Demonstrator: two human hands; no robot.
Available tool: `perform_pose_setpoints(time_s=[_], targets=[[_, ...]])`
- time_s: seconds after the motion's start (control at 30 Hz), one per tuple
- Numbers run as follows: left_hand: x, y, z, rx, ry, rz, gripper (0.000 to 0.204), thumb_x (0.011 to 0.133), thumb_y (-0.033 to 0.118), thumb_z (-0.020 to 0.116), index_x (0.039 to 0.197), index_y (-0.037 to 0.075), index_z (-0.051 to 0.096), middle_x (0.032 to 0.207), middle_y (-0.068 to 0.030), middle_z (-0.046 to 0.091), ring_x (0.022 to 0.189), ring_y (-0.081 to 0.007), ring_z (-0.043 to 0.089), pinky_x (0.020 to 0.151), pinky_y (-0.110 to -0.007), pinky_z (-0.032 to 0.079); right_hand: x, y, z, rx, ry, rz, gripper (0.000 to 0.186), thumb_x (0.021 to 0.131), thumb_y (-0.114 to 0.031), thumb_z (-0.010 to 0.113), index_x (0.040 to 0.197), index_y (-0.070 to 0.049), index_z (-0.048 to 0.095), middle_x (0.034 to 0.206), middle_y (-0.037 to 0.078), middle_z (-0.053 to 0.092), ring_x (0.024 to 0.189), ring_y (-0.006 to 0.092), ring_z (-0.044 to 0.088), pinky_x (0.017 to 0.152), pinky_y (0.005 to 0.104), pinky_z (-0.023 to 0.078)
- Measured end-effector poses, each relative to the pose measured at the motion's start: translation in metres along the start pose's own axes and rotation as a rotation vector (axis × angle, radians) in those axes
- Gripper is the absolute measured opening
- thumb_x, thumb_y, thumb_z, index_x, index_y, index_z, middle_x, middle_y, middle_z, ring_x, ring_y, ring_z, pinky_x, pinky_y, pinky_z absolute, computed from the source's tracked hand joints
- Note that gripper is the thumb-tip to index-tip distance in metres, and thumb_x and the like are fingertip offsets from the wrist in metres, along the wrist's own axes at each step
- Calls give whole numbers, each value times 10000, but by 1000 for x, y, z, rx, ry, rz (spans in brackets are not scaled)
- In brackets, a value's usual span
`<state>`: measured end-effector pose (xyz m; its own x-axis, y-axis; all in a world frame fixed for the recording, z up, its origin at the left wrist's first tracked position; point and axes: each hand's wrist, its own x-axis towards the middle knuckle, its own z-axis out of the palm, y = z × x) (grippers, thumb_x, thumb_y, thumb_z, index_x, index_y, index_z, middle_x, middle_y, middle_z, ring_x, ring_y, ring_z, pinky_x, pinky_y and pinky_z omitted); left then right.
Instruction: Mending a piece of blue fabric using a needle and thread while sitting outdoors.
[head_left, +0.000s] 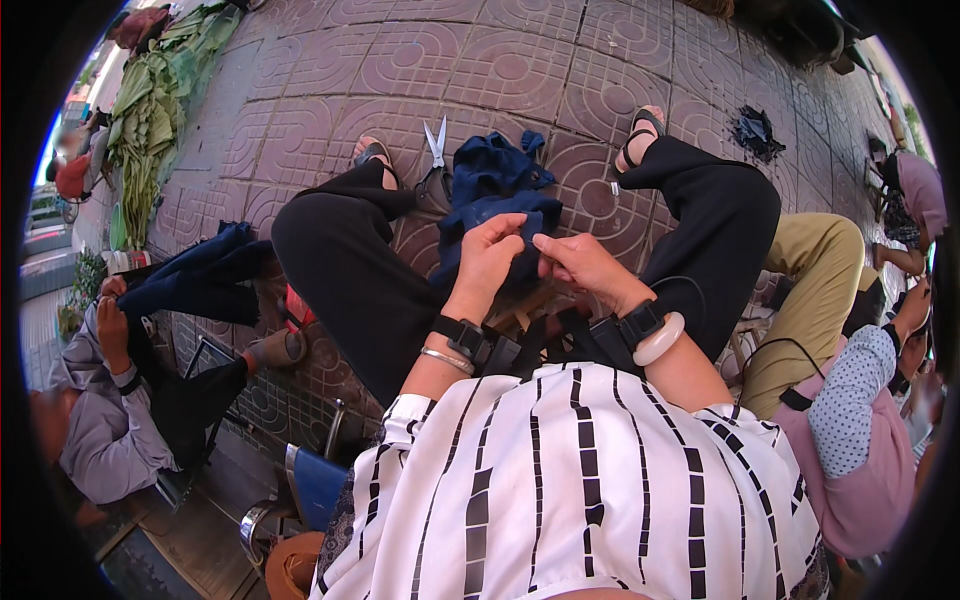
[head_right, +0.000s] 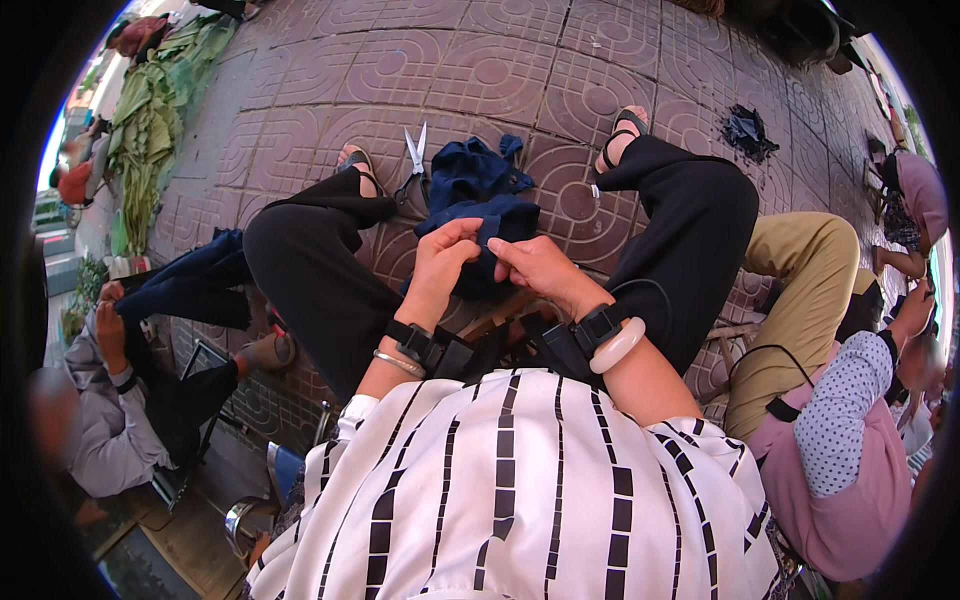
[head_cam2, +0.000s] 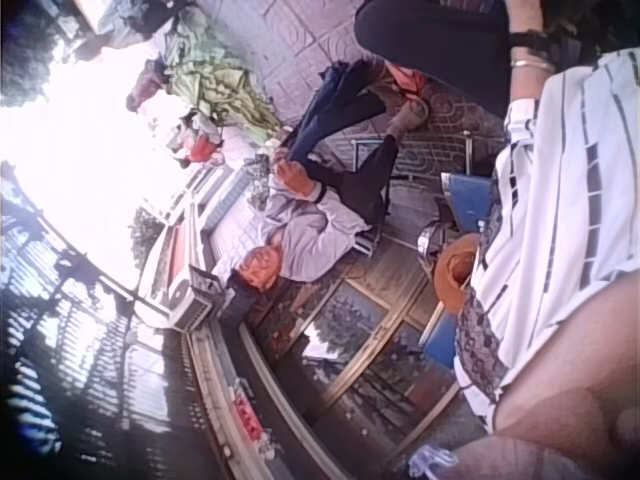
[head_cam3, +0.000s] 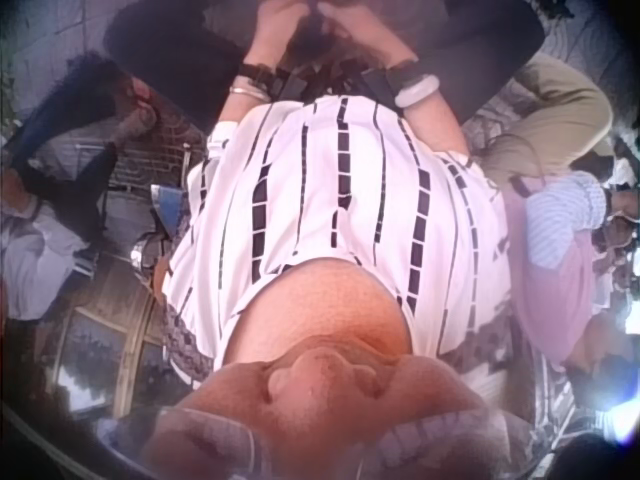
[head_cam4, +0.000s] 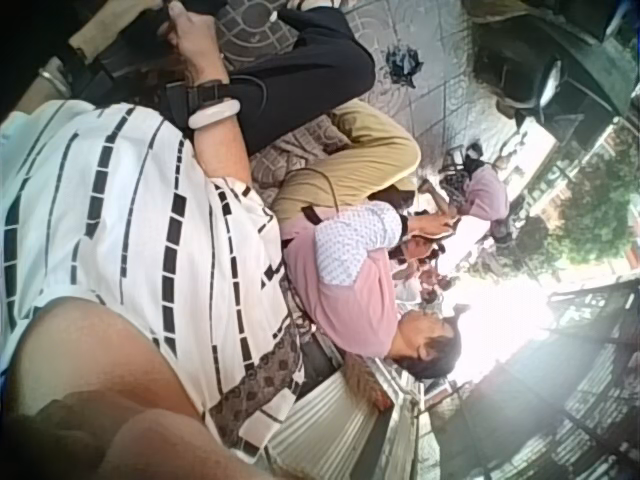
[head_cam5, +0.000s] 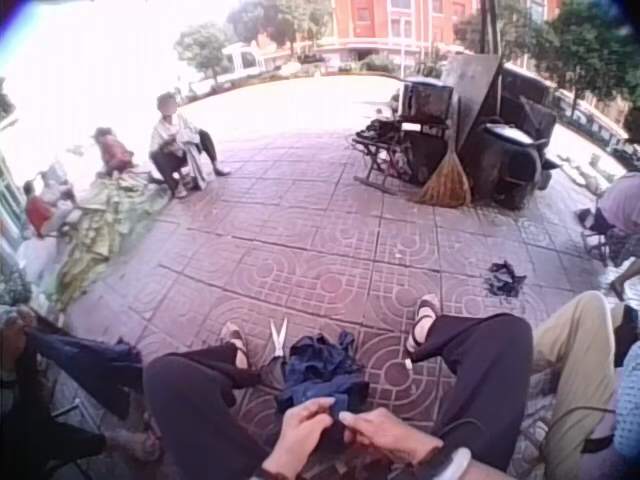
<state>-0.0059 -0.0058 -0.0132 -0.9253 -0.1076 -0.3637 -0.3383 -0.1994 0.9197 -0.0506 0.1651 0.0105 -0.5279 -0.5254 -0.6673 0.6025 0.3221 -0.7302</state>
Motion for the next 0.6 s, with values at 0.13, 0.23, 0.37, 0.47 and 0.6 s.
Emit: perform_pose_setpoints(time_s=[0.13,0.23,0.37,0.47,0.6], targets=[[0,0,-1,-15,-1,1,287,814,0,536,1085,-20,629,839,6,578,752,-72,535,695,-206,429,-2,0,0,-39,27,-43,489,917,-441,531,688,-22,634,478,-58,382,423,40,344,413,211,247],[0,-1,-2,-28,12,-5,289,812,-5,534,1084,-16,631,839,6,583,746,-72,535,692,-209,430,-4,-3,1,-22,31,-1,493,916,-446,530,699,-14,626,492,-56,386,433,43,310,429,219,232],[0,0,-3,-44,20,-23,292,806,-14,535,1080,-12,633,840,6,590,744,-70,533,692,-207,425,-4,-1,-2,10,29,48,491,914,-452,528,713,-15,623,493,-59,382,416,40,302,407,217,225],[0,-1,-3,-44,16,-20,295,802,-17,536,1080,-12,634,842,7,591,748,-69,532,695,-206,422,-5,-3,-1,19,45,65,496,920,-446,520,710,-12,639,497,-62,385,423,41,322,413,214,245],[0,0,-4,-45,-31,-16,300,799,-12,538,1082,-13,633,849,7,589,765,-70,531,700,-207,419,-4,-3,-1,23,39,69,495,921,-447,520,720,-10,639,501,-61,387,424,38,322,411,210,239]])
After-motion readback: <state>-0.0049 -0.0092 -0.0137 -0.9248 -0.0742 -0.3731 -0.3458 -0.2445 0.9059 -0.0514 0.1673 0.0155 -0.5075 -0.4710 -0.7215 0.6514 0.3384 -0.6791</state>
